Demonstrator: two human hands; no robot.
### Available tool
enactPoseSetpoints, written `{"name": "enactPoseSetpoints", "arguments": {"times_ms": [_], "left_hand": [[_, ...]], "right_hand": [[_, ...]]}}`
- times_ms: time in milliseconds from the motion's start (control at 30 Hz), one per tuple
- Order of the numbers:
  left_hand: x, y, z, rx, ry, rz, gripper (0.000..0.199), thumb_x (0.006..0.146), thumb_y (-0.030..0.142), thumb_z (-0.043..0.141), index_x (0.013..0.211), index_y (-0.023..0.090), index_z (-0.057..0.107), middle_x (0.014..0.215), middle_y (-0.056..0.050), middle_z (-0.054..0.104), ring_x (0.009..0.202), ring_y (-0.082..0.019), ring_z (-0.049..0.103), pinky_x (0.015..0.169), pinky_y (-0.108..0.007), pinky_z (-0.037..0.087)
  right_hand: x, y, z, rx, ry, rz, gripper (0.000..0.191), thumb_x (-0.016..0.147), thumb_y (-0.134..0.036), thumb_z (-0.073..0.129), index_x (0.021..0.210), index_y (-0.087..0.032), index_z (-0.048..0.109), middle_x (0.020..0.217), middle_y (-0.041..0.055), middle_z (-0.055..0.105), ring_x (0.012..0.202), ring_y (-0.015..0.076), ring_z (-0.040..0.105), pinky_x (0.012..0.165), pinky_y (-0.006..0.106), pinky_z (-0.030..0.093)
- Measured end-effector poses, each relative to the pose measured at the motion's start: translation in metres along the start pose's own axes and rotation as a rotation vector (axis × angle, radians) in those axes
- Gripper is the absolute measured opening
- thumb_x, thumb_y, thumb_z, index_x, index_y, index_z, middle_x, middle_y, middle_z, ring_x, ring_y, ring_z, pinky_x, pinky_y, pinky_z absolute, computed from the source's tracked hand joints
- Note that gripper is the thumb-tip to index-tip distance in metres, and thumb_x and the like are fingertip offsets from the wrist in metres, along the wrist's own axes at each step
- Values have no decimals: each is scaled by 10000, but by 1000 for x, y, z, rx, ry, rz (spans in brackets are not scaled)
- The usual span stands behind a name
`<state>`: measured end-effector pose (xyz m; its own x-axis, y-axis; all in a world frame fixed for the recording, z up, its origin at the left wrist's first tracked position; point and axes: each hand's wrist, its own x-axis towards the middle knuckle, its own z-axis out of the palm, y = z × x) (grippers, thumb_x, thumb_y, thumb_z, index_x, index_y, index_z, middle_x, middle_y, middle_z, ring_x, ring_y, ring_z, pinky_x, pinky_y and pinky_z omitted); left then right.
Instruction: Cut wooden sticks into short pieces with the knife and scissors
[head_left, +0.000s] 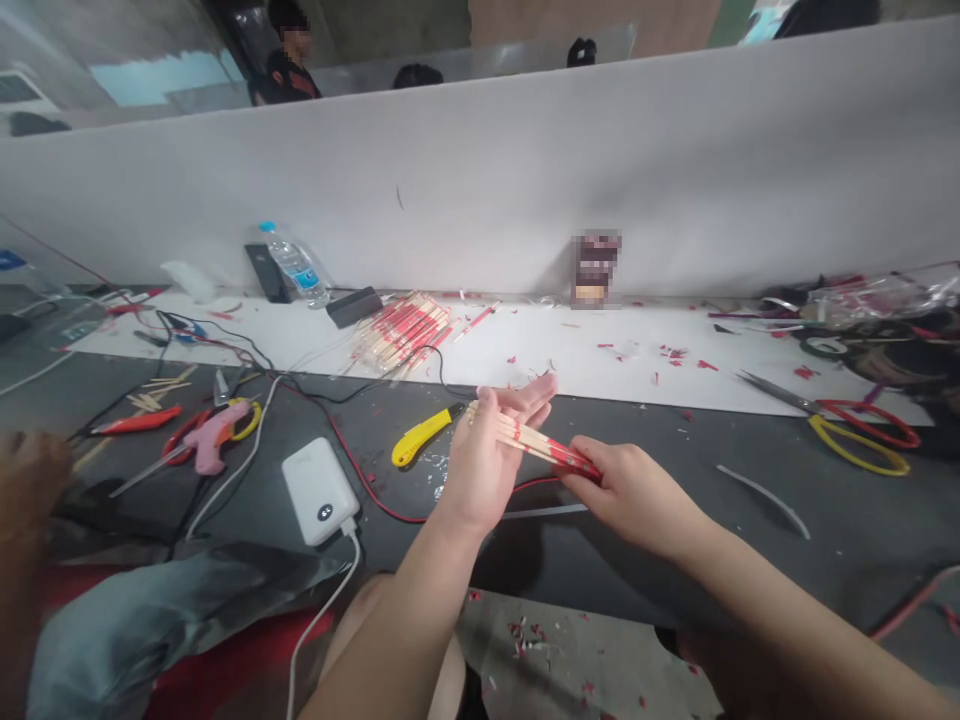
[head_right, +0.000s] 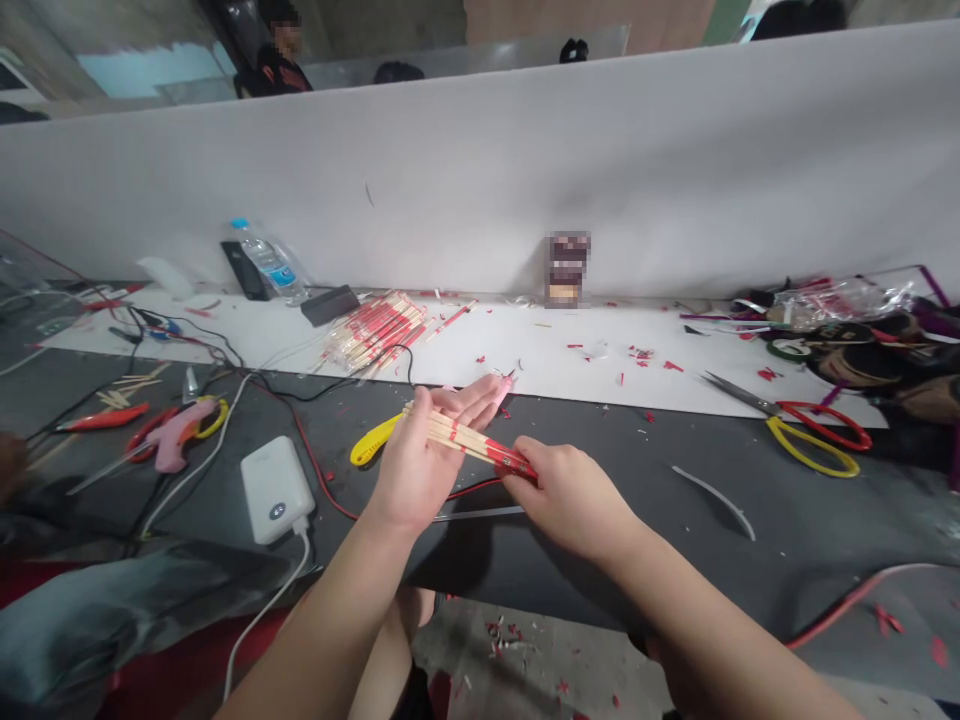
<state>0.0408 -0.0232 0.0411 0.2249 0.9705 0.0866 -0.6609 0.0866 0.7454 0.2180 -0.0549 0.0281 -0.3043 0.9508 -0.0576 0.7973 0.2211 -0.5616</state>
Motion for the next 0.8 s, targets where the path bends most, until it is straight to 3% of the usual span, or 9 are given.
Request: {"name": "enactPoseSetpoints", "arguments": {"times_ms": [167,367,433,500,567,700,800], "left_hand": [[0,-3,-2,-27,27,-14,354,1051,479,519,895,202,675,1270,-112,751,1354,-288,603,1156,-510,433],[13,11,-17,-143,168,16,442,1109,406,353,850,192,640,1193,-122,768,1207,-270,701,1058,-494,527],[18,21,-26,-212,313,38,464,1116,374,340,769,182,582,1047,-110,788,1077,-258,749,991,-482,568],[22,29,-35,-292,445,59,476,1125,341,319,737,177,540,773,-47,733,814,-187,753,906,-436,600],[23,34,-43,-387,488,65,486,1133,308,282,713,181,491,549,47,526,513,-97,578,755,-334,598],[23,32,-49,-464,478,-2,519,1133,349,264,635,211,312,496,85,280,397,-78,328,511,-228,451],[22,25,-42,-488,463,-44,522,1128,366,300,629,217,257,500,85,228,392,-84,284,474,-223,402]], "right_hand": [[-3,4,-4,57,-37,33,275,973,-408,512,759,-252,439,625,-54,520,576,146,439,578,286,280],[-10,32,-18,34,-83,140,302,1002,-437,447,767,-258,506,668,-25,608,621,174,513,613,300,331],[-16,48,-26,27,-98,168,329,1020,-428,392,770,-258,522,700,-10,642,651,190,548,635,308,358],[-23,66,-33,32,-111,196,385,1038,-477,354,805,-260,570,753,3,684,696,206,591,664,317,391],[-28,86,-42,20,-146,210,411,1032,-536,378,857,-265,632,823,7,726,762,220,640,694,320,424],[-19,135,-80,-74,-114,252,315,928,-545,584,886,-265,719,888,25,760,834,247,676,759,339,470],[8,174,-137,-177,127,422,313,906,-480,629,991,-196,730,983,161,746,970,363,669,880,493,453]]}}
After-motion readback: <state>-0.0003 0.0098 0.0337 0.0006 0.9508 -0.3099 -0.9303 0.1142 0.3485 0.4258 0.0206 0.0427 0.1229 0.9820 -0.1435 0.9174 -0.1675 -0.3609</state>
